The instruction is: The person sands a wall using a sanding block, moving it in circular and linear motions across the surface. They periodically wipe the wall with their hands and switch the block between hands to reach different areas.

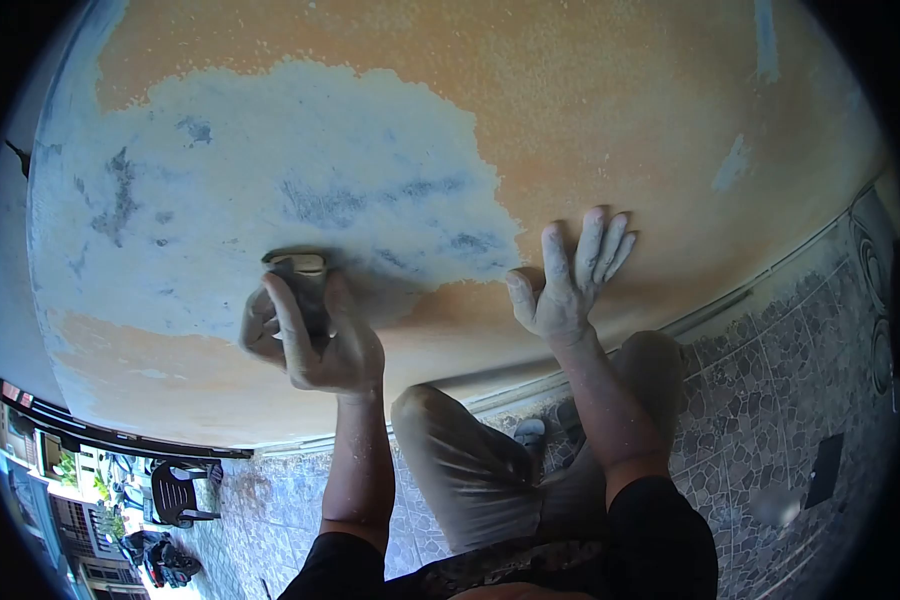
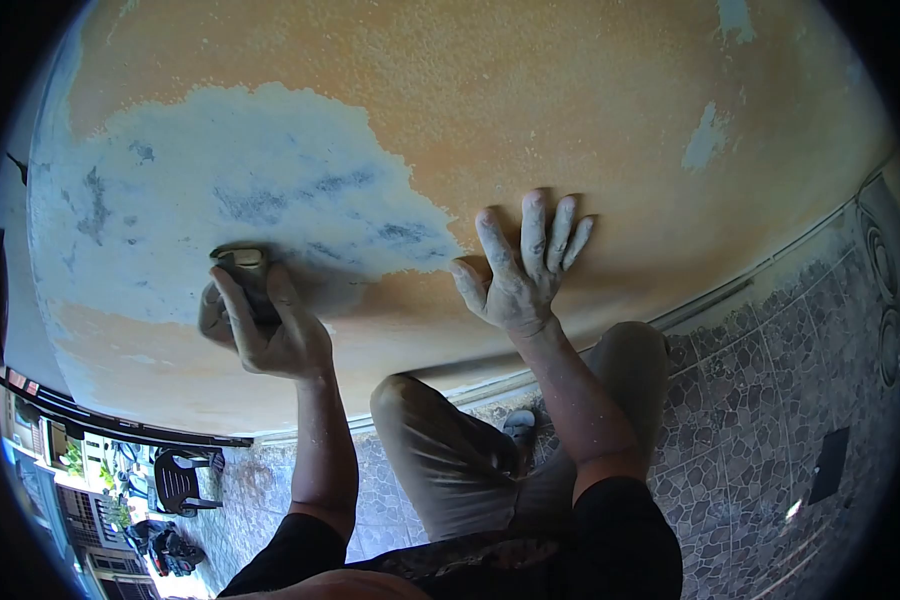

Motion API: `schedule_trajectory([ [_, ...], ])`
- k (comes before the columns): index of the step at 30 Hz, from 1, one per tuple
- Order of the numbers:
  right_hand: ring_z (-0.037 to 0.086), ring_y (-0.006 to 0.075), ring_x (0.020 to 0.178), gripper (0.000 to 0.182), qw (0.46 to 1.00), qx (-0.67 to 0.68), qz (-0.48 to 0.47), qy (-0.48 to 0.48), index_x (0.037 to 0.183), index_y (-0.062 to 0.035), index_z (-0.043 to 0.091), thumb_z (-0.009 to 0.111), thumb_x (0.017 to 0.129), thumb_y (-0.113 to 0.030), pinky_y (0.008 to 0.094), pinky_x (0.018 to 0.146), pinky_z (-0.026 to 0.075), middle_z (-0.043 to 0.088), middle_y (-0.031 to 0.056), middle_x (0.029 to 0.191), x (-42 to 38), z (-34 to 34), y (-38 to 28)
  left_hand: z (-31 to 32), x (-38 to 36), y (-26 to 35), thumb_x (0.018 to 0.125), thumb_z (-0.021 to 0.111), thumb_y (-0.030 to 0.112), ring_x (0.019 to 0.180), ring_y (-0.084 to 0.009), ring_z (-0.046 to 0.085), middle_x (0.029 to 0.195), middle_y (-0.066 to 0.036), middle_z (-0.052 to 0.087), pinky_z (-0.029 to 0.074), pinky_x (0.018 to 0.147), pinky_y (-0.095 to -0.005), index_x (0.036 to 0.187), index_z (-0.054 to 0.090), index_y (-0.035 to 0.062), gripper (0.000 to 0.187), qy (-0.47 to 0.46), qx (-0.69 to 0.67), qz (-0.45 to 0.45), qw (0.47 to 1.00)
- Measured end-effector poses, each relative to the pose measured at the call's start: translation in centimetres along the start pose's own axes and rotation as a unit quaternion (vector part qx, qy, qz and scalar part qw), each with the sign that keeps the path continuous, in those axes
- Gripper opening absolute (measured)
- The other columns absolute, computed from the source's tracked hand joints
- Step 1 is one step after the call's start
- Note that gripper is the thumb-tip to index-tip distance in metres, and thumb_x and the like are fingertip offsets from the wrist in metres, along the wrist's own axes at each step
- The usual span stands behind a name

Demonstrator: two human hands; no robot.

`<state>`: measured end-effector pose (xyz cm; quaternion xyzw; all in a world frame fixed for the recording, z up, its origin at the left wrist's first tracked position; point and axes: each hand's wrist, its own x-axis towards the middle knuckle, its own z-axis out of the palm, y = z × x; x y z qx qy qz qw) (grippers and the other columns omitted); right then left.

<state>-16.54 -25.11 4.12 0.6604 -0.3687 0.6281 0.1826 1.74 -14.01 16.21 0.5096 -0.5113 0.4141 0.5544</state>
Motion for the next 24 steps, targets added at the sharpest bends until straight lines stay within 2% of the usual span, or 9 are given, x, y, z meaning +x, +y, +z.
schedule_trajectory([
  [3,0.008,0.0515,0.151,0.077,0.999,-0.019,0.028,0.008,0.157,-0.0114,0.032,0.040,0.100,-0.062,0.0665,0.117,0.002,0.015,0.0297,0.163,3.2,-0.6,0.6,0.1,-4.1,-0.4,0.077,0.087,0.010,0.102,-0.0210,0.055,0.110,-0.005,0.055,0.044,0.083,-0.0360,0.126,0.070,0.0115,0.052,-0.096,0.063,0.184,0.976],
  [5,0.007,0.0518,0.151,0.077,0.999,-0.028,0.035,-0.009,0.158,-0.0117,0.031,0.040,0.100,-0.063,0.0664,0.117,0.003,0.014,0.0298,0.163,4.7,-1.2,0.7,0.1,-8.6,-0.4,0.072,0.090,0.016,0.102,-0.0195,0.051,0.105,-0.001,0.057,0.036,0.085,-0.0340,0.119,0.073,0.0196,0.050,-0.160,0.020,0.210,0.964],
  [8,0.007,0.0516,0.151,0.079,0.999,-0.034,0.034,-0.006,0.158,-0.0115,0.031,0.039,0.100,-0.064,0.0663,0.117,0.002,0.013,0.0297,0.163,6.9,-1.8,1.2,-1.5,-11.7,-0.5,0.076,0.085,0.011,0.100,-0.0188,0.052,0.109,0.006,0.060,0.038,0.086,-0.0367,0.116,0.074,0.0291,0.045,-0.302,0.021,0.243,0.922],
  [11,0.011,0.0499,0.151,0.075,0.999,0.004,0.040,0.022,0.153,-0.0203,0.044,0.047,0.095,-0.068,0.0665,0.118,0.000,0.023,0.0260,0.162,5.3,-0.9,1.7,-0.8,-8.3,-0.3,0.078,0.085,0.007,0.103,-0.0193,0.055,0.110,-0.003,0.058,0.046,0.085,-0.0349,0.123,0.071,0.0152,0.048,-0.186,0.032,0.200,0.961],
  [15,0.012,0.0499,0.151,0.067,0.998,0.017,0.031,0.057,0.152,-0.0202,0.044,0.042,0.100,-0.062,0.0667,0.119,0.003,0.024,0.0259,0.162,1.6,0.2,1.8,0.2,0.7,0.9,0.086,0.079,0.008,0.105,-0.0231,0.059,0.120,-0.015,0.050,0.061,0.072,-0.0291,0.130,0.064,0.0000,0.047,-0.048,0.005,0.071,0.996],
  [18,0.013,0.0508,0.150,0.065,0.998,0.013,0.033,0.052,0.152,-0.0198,0.043,0.040,0.101,-0.060,0.0669,0.119,0.004,0.024,0.0259,0.162,1.6,0.1,1.7,1.9,-0.7,1.2,0.088,0.078,0.011,0.101,-0.0233,0.059,0.121,-0.014,0.051,0.059,0.069,-0.0289,0.132,0.063,-0.0007,0.048,0.022,0.019,0.073,0.997],
  [19,0.013,0.0514,0.150,0.065,0.998,0.014,0.034,0.053,0.152,-0.0195,0.044,0.041,0.101,-0.060,0.0672,0.118,0.003,0.024,0.0261,0.162,1.6,0.1,1.6,1.6,-3.0,0.5,0.087,0.080,0.015,0.104,-0.0267,0.048,0.116,-0.013,0.052,0.043,0.079,-0.0356,0.122,0.067,-0.0010,0.041,-0.011,0.065,0.115,0.991],
  [22,0.012,0.0529,0.150,0.062,0.998,0.024,0.039,0.039,0.151,-0.0188,0.045,0.042,0.102,-0.057,0.0689,0.117,0.002,0.023,0.0265,0.162,1.8,-0.2,1.4,1.5,-10.5,-0.3,0.078,0.088,0.024,0.100,-0.0198,0.049,0.111,0.000,0.057,0.039,0.082,-0.0337,0.113,0.074,0.0261,0.038,-0.099,0.059,0.231,0.966],
  [24,0.011,0.0534,0.150,0.060,0.997,0.036,0.051,0.039,0.151,-0.0190,0.046,0.042,0.103,-0.055,0.0698,0.117,0.002,0.023,0.0267,0.162,1.3,-0.1,0.7,0.4,-10.0,0.5,0.076,0.090,0.024,0.099,-0.0182,0.050,0.108,0.003,0.058,0.040,0.082,-0.0331,0.114,0.074,0.0283,0.042,-0.191,0.042,0.244,0.950],
])
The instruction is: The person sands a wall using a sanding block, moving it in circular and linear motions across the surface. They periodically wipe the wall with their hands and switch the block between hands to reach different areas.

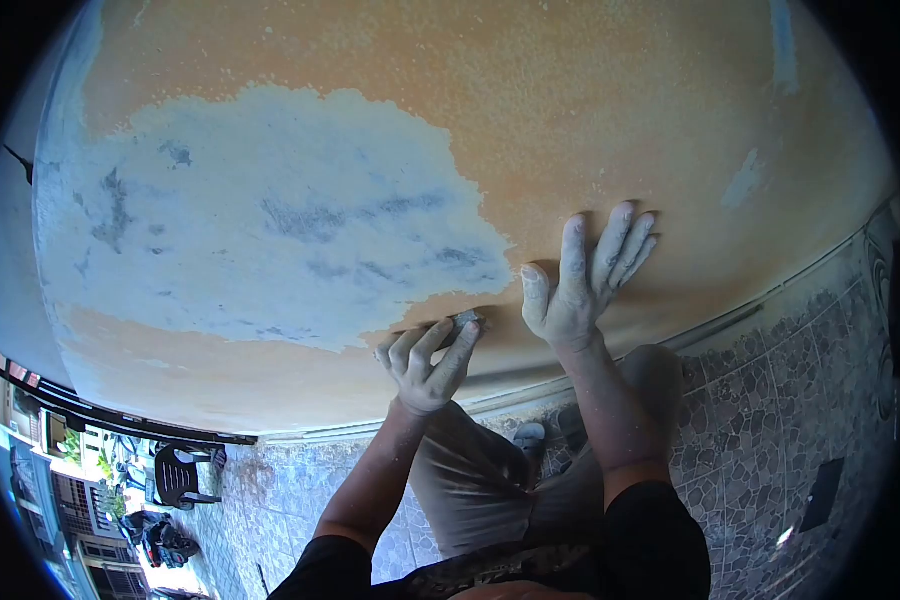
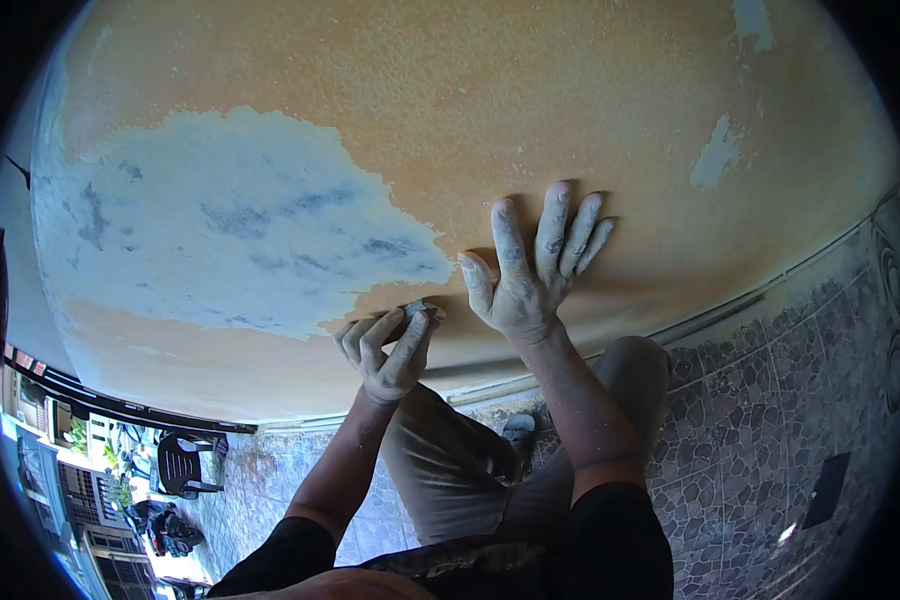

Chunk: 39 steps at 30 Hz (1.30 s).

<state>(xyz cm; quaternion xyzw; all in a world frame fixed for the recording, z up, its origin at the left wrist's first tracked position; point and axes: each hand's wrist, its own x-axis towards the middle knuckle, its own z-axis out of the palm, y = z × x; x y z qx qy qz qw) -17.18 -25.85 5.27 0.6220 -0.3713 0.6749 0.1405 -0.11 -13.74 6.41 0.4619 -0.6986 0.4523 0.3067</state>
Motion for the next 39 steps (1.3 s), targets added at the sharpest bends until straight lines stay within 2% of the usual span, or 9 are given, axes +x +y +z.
schedule_trajectory([
  [9,0.007,0.0533,0.150,0.051,0.999,0.010,-0.029,-0.011,0.150,-0.0187,0.047,0.040,0.106,-0.044,0.0668,0.117,0.001,0.021,0.0294,0.162,-1.8,0.6,-1.5,-2.4,13.0,-2.6,0.087,0.081,0.016,0.098,-0.0215,0.057,0.112,-0.009,0.053,0.050,0.067,-0.0296,0.132,0.065,0.0024,0.050,0.257,-0.077,-0.273,0.924],
  [13,0.008,0.0526,0.151,0.050,1.000,0.014,-0.026,-0.006,0.148,-0.0190,0.050,0.043,0.105,-0.044,0.0662,0.118,0.001,0.022,0.0273,0.162,-1.8,0.5,-1.6,-0.1,5.2,-0.1,0.080,0.085,0.017,0.098,-0.0164,0.054,0.111,0.001,0.060,0.041,0.080,-0.0323,0.118,0.075,0.0217,0.040,0.040,0.021,0.022,0.999],
  [16,0.008,0.0522,0.151,0.049,0.999,0.020,-0.027,-0.010,0.146,-0.0186,0.052,0.045,0.105,-0.043,0.0661,0.118,0.001,0.024,0.0259,0.162,-1.9,0.4,-1.4,-1.6,2.9,-1.0,0.078,0.086,0.018,0.095,-0.0163,0.053,0.109,0.007,0.062,0.040,0.084,-0.0338,0.117,0.075,0.0283,0.042,-0.051,-0.018,0.031,0.998],
  [18,0.009,0.0520,0.151,0.048,0.999,0.029,-0.029,-0.012,0.145,-0.0181,0.052,0.046,0.104,-0.043,0.0661,0.118,0.001,0.024,0.0253,0.162,-1.8,0.4,-1.3,-3.1,4.5,-3.5,0.078,0.086,0.012,0.097,-0.0193,0.054,0.113,-0.001,0.060,0.041,0.085,-0.0351,0.120,0.073,0.0170,0.044,-0.029,-0.018,0.062,0.997],
  [23,0.011,0.0502,0.151,0.049,0.999,0.022,-0.034,0.010,0.144,-0.0151,0.053,0.047,0.103,-0.043,0.0658,0.119,0.004,0.027,0.0258,0.161,-1.6,0.5,-1.3,-4.5,10.1,-6.0,0.087,0.078,0.010,0.101,-0.0248,0.055,0.110,-0.012,0.055,0.052,0.062,-0.0307,0.130,0.065,-0.0012,0.046,0.231,0.015,-0.284,0.930],
  [27,0.012,0.0498,0.151,0.051,0.999,0.016,-0.032,0.002,0.144,-0.0143,0.052,0.047,0.103,-0.043,0.0659,0.119,0.006,0.027,0.0264,0.161,-1.7,0.3,-1.3,-1.5,3.1,-1.9,0.083,0.081,0.014,0.098,-0.0178,0.054,0.108,-0.004,0.059,0.044,0.081,-0.0334,0.123,0.073,0.0162,0.040,0.014,0.017,0.051,0.998],
  [30,0.012,0.0503,0.151,0.052,0.999,0.011,-0.041,-0.002,0.145,-0.0133,0.052,0.047,0.103,-0.043,0.0660,0.119,0.006,0.026,0.0264,0.161,-1.8,0.3,-1.0,-2.0,1.5,-1.0,0.080,0.083,0.014,0.098,-0.0176,0.053,0.105,0.000,0.061,0.039,0.087,-0.0336,0.117,0.075,0.0234,0.039,-0.136,-0.042,0.109,0.984],
  [37,0.014,0.0487,0.151,0.046,0.999,0.045,-0.010,0.024,0.141,-0.0225,0.058,0.048,0.102,-0.046,0.0658,0.119,0.002,0.032,0.0212,0.160,-2.2,0.8,-1.2,-4.7,9.9,-5.6,0.084,0.081,0.011,0.099,-0.0236,0.053,0.114,-0.013,0.053,0.051,0.064,-0.0312,0.134,0.062,-0.0019,0.054,0.197,0.017,-0.306,0.931],
  [39,0.014,0.0486,0.151,0.047,0.998,0.049,-0.008,0.028,0.140,-0.0223,0.058,0.048,0.102,-0.047,0.0657,0.119,0.002,0.032,0.0212,0.160,-2.2,0.8,-1.2,-2.9,8.1,-5.5,0.085,0.082,0.016,0.101,-0.0246,0.052,0.114,-0.013,0.053,0.049,0.070,-0.0327,0.130,0.065,-0.0008,0.051,0.215,0.064,-0.196,0.955],
])
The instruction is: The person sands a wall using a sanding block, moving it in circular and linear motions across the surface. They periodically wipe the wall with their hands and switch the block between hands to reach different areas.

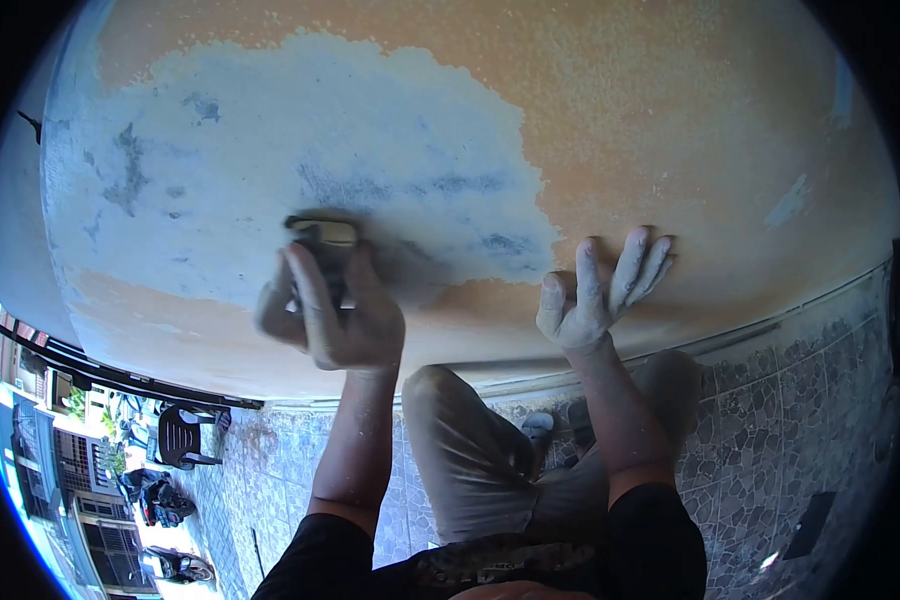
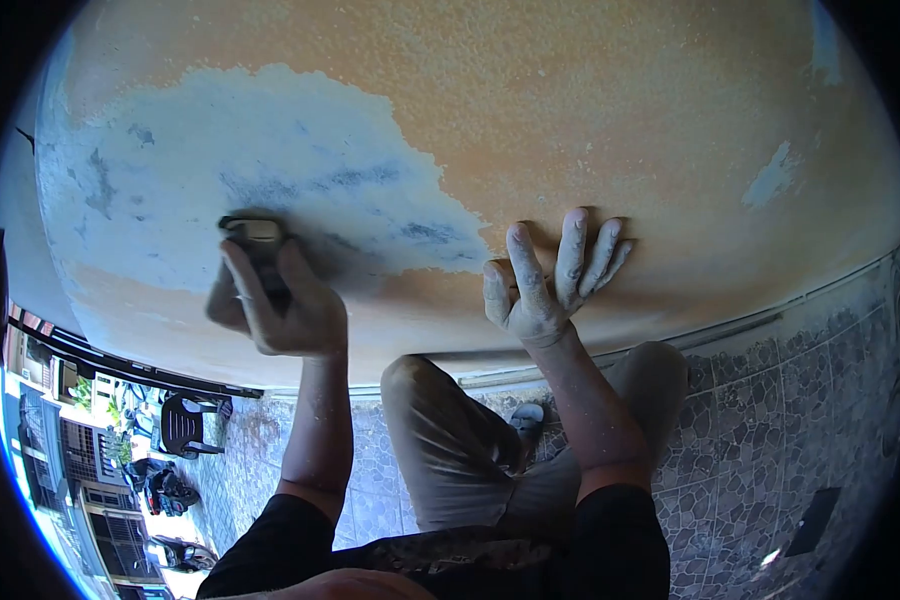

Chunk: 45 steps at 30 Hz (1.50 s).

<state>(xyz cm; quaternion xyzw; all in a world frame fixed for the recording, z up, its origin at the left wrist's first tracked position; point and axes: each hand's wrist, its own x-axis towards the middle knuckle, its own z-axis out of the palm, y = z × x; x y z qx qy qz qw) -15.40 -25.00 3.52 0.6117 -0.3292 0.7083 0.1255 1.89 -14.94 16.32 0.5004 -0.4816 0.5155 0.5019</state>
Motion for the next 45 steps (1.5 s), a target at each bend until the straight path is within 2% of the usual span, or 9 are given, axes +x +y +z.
schedule_trajectory([
  [4,0.014,0.0485,0.151,0.047,1.000,-0.005,0.000,-0.002,0.141,-0.0225,0.058,0.049,0.101,-0.047,0.0655,0.119,0.002,0.032,0.0208,0.160,0.0,0.0,0.0,-1.7,-9.0,1.1,0.077,0.086,0.018,0.100,-0.0177,0.051,0.113,0.005,0.059,0.040,0.086,-0.0345,0.115,0.074,0.0279,0.040,-0.188,-0.054,0.190,0.962],
  [8,0.013,0.0499,0.151,0.053,0.998,-0.027,-0.042,-0.028,0.145,-0.0124,0.051,0.050,0.101,-0.042,0.0673,0.118,0.007,0.027,0.0267,0.160,0.4,-0.6,0.3,-4.0,-11.1,0.4,0.081,0.065,0.024,0.096,-0.0134,0.053,0.113,0.008,0.062,0.043,0.086,-0.0337,0.124,0.073,0.0279,0.044,-0.376,-0.096,0.253,0.886],
  [14,0.015,0.0471,0.151,0.048,1.000,0.006,-0.009,0.002,0.140,-0.0214,0.058,0.049,0.101,-0.047,0.0653,0.120,0.004,0.032,0.0211,0.160,0.0,-0.1,0.2,-1.8,-2.5,-0.3,0.080,0.083,0.005,0.103,-0.0229,0.050,0.112,-0.012,0.059,0.042,0.079,-0.0340,0.124,0.070,0.0103,0.046,-0.088,-0.032,0.013,0.996],
  [17,0.015,0.0472,0.151,0.047,1.000,0.007,-0.009,0.008,0.140,-0.0206,0.058,0.049,0.101,-0.047,0.0653,0.120,0.004,0.033,0.0220,0.159,0.0,-0.2,0.1,-0.7,-2.8,0.7,0.079,0.083,0.005,0.101,-0.0234,0.050,0.115,-0.013,0.058,0.042,0.079,-0.0347,0.119,0.072,0.0089,0.042,-0.050,0.003,0.102,0.994],
  [20,0.015,0.0477,0.151,0.047,1.000,0.004,-0.008,0.006,0.139,-0.0197,0.059,0.049,0.101,-0.046,0.0654,0.119,0.005,0.033,0.0224,0.159,0.0,-0.2,0.2,-1.5,-8.3,0.4,0.076,0.085,0.023,0.096,-0.0132,0.050,0.120,0.010,0.059,0.039,0.081,-0.0301,0.118,0.074,0.0330,0.044,-0.177,-0.058,0.240,0.953],
  [25,0.016,0.0475,0.150,0.048,1.000,0.000,-0.018,0.000,0.139,-0.0189,0.059,0.051,0.100,-0.046,0.0651,0.120,0.006,0.034,0.0222,0.158,0.1,-0.3,0.5,-3.3,-8.5,0.1,0.082,0.076,0.020,0.098,-0.0138,0.052,0.112,0.008,0.063,0.041,0.082,-0.0308,0.119,0.075,0.0270,0.037,-0.297,-0.075,0.248,0.919],
  [32,0.016,0.0490,0.150,0.051,0.999,-0.013,-0.051,-0.010,0.143,-0.0073,0.051,0.050,0.101,-0.037,0.0678,0.117,0.014,0.029,0.0267,0.159,0.8,-0.7,0.3,-0.5,0.3,0.2,0.083,0.080,0.006,0.103,-0.0247,0.053,0.111,-0.011,0.053,0.048,0.078,-0.0369,0.130,0.065,-0.0002,0.049,-0.001,-0.033,-0.117,0.993],
  [38,0.016,0.0497,0.149,0.051,0.999,-0.018,-0.049,-0.014,0.141,-0.0069,0.053,0.052,0.101,-0.038,0.0678,0.116,0.015,0.030,0.0269,0.158,0.5,-0.7,0.3,-2.0,-7.9,1.2,0.073,0.087,0.024,0.098,-0.0161,0.055,0.121,0.007,0.062,0.039,0.084,-0.0326,0.110,0.077,0.0313,0.039,-0.237,-0.060,0.250,0.937],
  [45,0.020,0.0447,0.150,0.045,1.000,0.016,-0.008,0.021,0.136,-0.0191,0.062,0.052,0.100,-0.044,0.0635,0.119,0.010,0.038,0.0199,0.156,0.1,-0.2,0.3,-0.4,0.6,0.6,0.081,0.085,0.014,0.090,-0.0201,0.056,0.113,-0.013,0.054,0.051,0.063,-0.0289,0.127,0.066,-0.0014,0.052,-0.024,-0.006,-0.019,1.000],
])
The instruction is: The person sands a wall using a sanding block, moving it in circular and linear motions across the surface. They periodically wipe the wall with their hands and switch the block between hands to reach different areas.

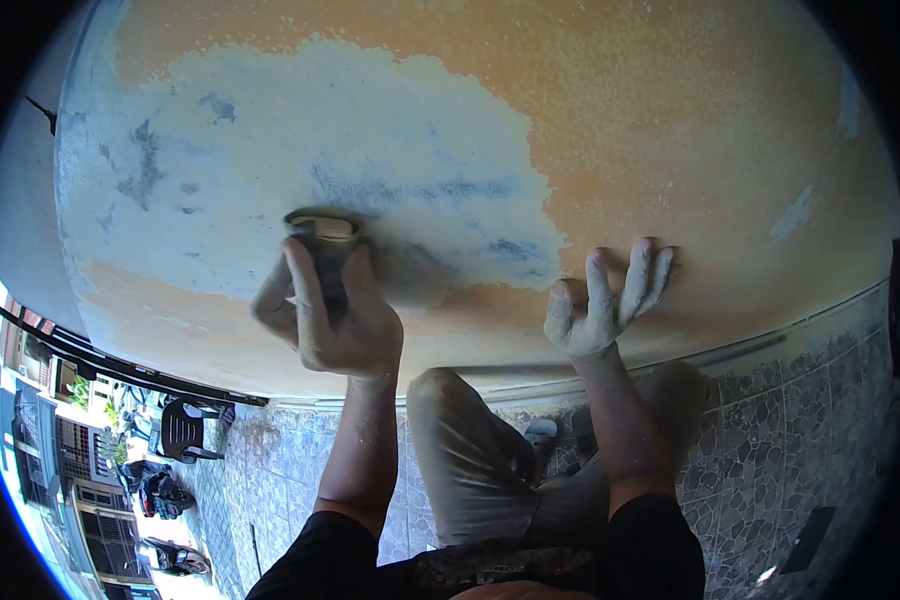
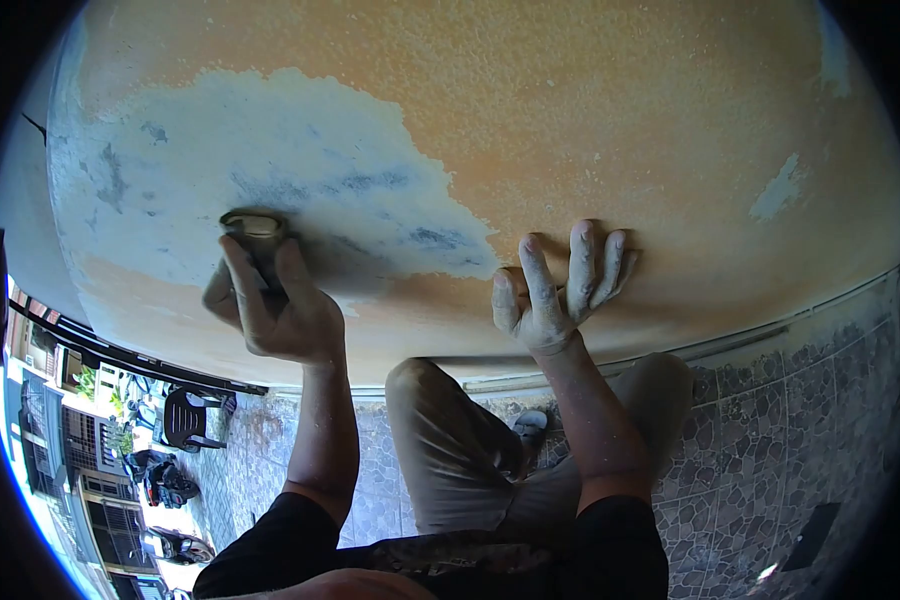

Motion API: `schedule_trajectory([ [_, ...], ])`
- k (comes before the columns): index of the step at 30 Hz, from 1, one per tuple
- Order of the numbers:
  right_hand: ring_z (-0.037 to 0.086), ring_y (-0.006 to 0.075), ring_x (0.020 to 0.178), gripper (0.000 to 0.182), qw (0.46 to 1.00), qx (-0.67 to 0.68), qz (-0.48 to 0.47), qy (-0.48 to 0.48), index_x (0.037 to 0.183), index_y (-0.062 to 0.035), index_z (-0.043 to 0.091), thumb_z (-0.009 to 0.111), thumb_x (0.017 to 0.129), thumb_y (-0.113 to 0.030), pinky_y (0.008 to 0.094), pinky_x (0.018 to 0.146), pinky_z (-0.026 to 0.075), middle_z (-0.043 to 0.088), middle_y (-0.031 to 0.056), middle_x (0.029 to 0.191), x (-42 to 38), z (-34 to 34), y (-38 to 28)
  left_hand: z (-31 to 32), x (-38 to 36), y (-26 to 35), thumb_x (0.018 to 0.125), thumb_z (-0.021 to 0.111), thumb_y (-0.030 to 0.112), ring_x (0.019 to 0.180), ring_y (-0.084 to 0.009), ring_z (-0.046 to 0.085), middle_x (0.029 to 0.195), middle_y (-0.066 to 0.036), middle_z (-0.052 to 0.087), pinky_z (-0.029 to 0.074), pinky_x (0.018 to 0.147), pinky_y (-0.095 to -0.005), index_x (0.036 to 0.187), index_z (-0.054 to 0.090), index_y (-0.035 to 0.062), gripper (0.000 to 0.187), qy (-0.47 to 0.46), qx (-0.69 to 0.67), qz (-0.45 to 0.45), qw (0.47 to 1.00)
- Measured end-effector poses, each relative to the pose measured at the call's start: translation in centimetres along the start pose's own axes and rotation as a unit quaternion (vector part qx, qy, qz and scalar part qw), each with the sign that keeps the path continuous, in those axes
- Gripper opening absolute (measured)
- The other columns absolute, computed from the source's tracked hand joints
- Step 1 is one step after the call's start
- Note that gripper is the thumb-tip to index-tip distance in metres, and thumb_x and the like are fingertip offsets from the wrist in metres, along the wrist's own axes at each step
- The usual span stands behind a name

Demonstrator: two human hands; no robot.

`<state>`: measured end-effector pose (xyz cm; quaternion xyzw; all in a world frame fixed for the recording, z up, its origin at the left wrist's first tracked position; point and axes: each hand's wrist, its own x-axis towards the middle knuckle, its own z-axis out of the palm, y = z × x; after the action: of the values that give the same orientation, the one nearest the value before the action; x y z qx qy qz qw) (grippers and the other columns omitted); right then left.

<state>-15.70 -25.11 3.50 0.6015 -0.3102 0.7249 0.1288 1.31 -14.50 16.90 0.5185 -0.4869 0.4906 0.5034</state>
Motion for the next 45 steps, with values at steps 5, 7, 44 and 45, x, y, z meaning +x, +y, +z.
schedule_trajectory([
  [5,0.019,0.0483,0.149,0.049,0.999,-0.024,-0.023,-0.028,0.141,-0.0096,0.054,0.053,0.101,-0.038,0.0660,0.118,0.015,0.033,0.0248,0.157,0.4,-0.4,-0.3,0.2,-5.6,-0.1,0.081,0.085,0.019,0.102,-0.0202,0.052,0.121,0.000,0.059,0.039,0.081,-0.0334,0.115,0.074,0.0228,0.036,-0.096,-0.001,0.233,0.968],
  [7,0.019,0.0483,0.149,0.050,0.999,-0.019,-0.024,-0.028,0.141,-0.0097,0.055,0.053,0.100,-0.038,0.0659,0.118,0.015,0.033,0.0249,0.157,0.4,-0.4,-0.3,-0.8,-10.7,-0.2,0.078,0.082,0.019,0.099,-0.0158,0.052,0.122,0.007,0.060,0.038,0.081,-0.0335,0.115,0.075,0.0291,0.039,-0.190,-0.061,0.234,0.952],
  [44,0.054,0.0092,0.093,0.033,0.448,0.663,0.480,-0.359,0.121,-0.0040,0.051,0.069,0.095,-0.014,0.0261,0.083,0.043,0.057,0.0019,0.097,3.4,-3.1,-9.7,-7.2,-4.0,2.7,0.104,0.054,0.026,0.126,-0.0195,0.054,0.143,-0.008,0.051,0.045,0.108,-0.0397,0.161,0.016,0.0121,0.070,-0.173,-0.585,-0.531,0.588],
  [45,0.053,0.0082,0.094,0.030,0.415,0.655,0.504,-0.379,0.120,-0.0046,0.050,0.066,0.098,-0.015,0.0250,0.084,0.043,0.055,0.0010,0.098,3.5,-3.1,-9.2,-7.3,-4.2,2.8,0.104,0.054,0.026,0.126,-0.0195,0.054,0.143,-0.008,0.051,0.045,0.108,-0.0397,0.161,0.016,0.0121,0.070,-0.165,-0.590,-0.534,0.583],
])
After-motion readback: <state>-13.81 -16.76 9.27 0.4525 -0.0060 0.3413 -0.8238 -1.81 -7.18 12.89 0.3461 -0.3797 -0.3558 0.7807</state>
